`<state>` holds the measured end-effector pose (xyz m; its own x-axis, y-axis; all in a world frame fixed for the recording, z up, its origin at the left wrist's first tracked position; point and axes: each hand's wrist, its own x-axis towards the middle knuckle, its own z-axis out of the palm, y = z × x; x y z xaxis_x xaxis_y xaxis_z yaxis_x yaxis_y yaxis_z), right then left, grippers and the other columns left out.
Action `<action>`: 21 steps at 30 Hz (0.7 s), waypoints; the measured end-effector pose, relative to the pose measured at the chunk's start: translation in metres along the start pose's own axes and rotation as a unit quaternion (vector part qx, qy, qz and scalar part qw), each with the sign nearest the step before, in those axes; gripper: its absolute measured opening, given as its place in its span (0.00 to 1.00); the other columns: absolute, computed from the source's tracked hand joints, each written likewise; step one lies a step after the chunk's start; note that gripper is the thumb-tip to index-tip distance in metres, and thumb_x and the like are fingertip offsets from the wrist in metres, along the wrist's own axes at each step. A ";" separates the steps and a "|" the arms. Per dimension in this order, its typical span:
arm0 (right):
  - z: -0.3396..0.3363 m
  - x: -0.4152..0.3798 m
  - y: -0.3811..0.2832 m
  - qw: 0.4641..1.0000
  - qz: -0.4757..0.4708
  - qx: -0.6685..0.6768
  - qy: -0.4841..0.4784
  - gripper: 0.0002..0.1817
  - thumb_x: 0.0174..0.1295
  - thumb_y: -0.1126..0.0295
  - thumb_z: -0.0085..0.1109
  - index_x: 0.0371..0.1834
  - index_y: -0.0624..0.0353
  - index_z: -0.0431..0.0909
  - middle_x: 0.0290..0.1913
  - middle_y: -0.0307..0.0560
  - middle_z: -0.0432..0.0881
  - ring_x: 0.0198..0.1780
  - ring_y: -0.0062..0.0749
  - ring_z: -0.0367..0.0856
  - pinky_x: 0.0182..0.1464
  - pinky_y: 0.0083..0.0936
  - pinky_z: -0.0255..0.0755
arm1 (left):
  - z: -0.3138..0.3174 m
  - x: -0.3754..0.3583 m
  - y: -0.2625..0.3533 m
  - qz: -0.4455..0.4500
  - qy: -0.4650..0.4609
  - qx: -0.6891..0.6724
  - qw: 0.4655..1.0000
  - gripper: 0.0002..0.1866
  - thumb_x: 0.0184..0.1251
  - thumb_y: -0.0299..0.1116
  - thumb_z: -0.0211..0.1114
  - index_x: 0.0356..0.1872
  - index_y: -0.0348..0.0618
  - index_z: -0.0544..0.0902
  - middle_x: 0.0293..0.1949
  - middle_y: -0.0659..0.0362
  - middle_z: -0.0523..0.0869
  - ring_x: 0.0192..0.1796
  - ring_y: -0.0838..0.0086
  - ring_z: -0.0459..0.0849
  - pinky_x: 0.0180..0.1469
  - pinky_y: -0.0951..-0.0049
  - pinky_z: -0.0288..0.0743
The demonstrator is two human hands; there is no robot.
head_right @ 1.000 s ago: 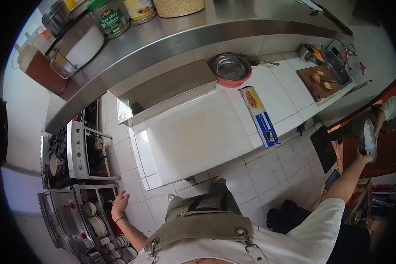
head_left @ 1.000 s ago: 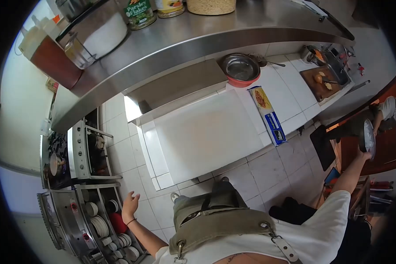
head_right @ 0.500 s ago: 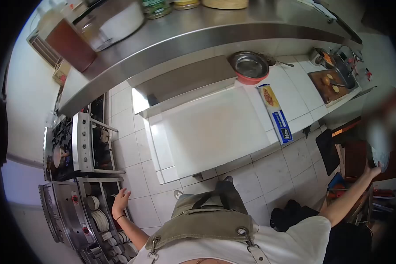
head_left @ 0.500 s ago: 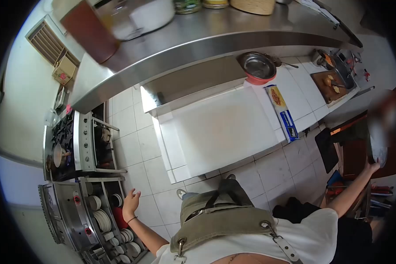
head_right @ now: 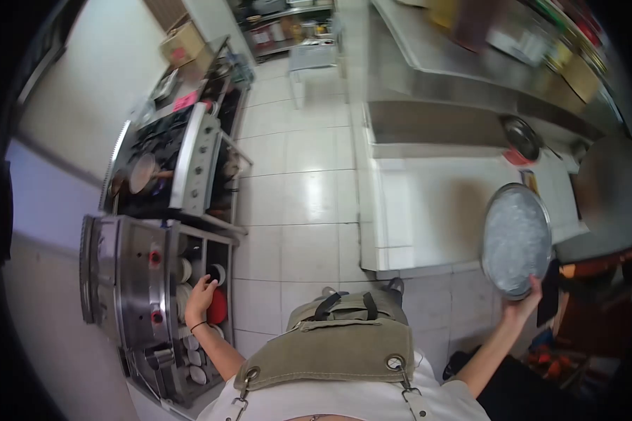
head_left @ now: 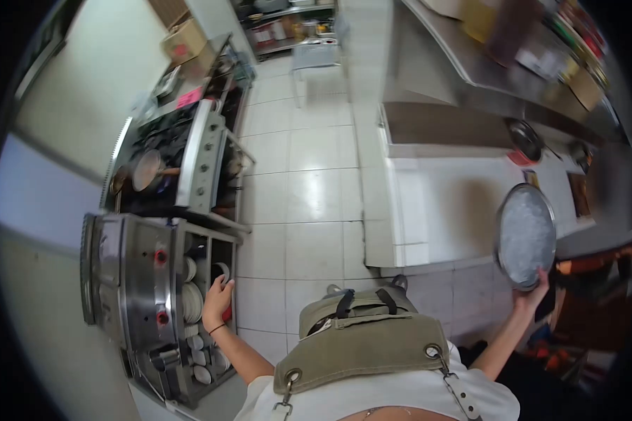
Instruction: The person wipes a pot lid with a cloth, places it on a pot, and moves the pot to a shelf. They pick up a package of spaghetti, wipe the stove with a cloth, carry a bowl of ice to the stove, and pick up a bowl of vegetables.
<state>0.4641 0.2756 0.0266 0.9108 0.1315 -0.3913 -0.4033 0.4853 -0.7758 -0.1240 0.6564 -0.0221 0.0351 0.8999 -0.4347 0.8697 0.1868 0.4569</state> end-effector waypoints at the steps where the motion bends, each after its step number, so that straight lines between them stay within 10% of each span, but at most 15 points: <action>1: 0.022 -0.010 0.034 0.999 0.026 -0.010 -0.025 0.31 0.46 0.65 0.54 0.58 0.60 0.64 0.56 0.47 0.69 0.57 0.43 0.68 0.56 0.38 0.66 | -0.015 -0.002 -0.004 -0.006 0.032 0.000 0.999 0.27 0.62 0.44 0.54 0.58 0.37 0.68 0.43 0.46 0.81 0.49 0.57 0.79 0.51 0.66 0.69; 12: 0.295 -0.107 0.271 0.903 0.290 -0.129 -0.290 0.28 0.48 0.65 0.50 0.53 0.68 0.66 0.48 0.55 0.75 0.49 0.44 0.75 0.53 0.37 0.70 | -0.029 0.066 -0.076 -0.025 -0.011 -0.106 0.994 0.29 0.60 0.47 0.57 0.58 0.39 0.68 0.44 0.47 0.81 0.47 0.62 0.80 0.50 0.70 0.69; 21: 0.509 -0.101 0.422 0.827 0.351 -0.163 -0.408 0.29 0.47 0.67 0.48 0.55 0.69 0.63 0.52 0.56 0.72 0.53 0.45 0.72 0.56 0.38 0.67 | -0.104 0.196 -0.016 -0.064 -0.008 -0.164 0.984 0.26 0.65 0.41 0.55 0.60 0.38 0.66 0.47 0.51 0.80 0.50 0.70 0.77 0.54 0.75 0.66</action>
<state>0.2466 0.9073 -0.0091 0.1448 0.8861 -0.4403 -0.7393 -0.1989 -0.6433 -0.1824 0.8704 -0.0341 -0.0545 0.8555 -0.5149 0.6617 0.4171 0.6231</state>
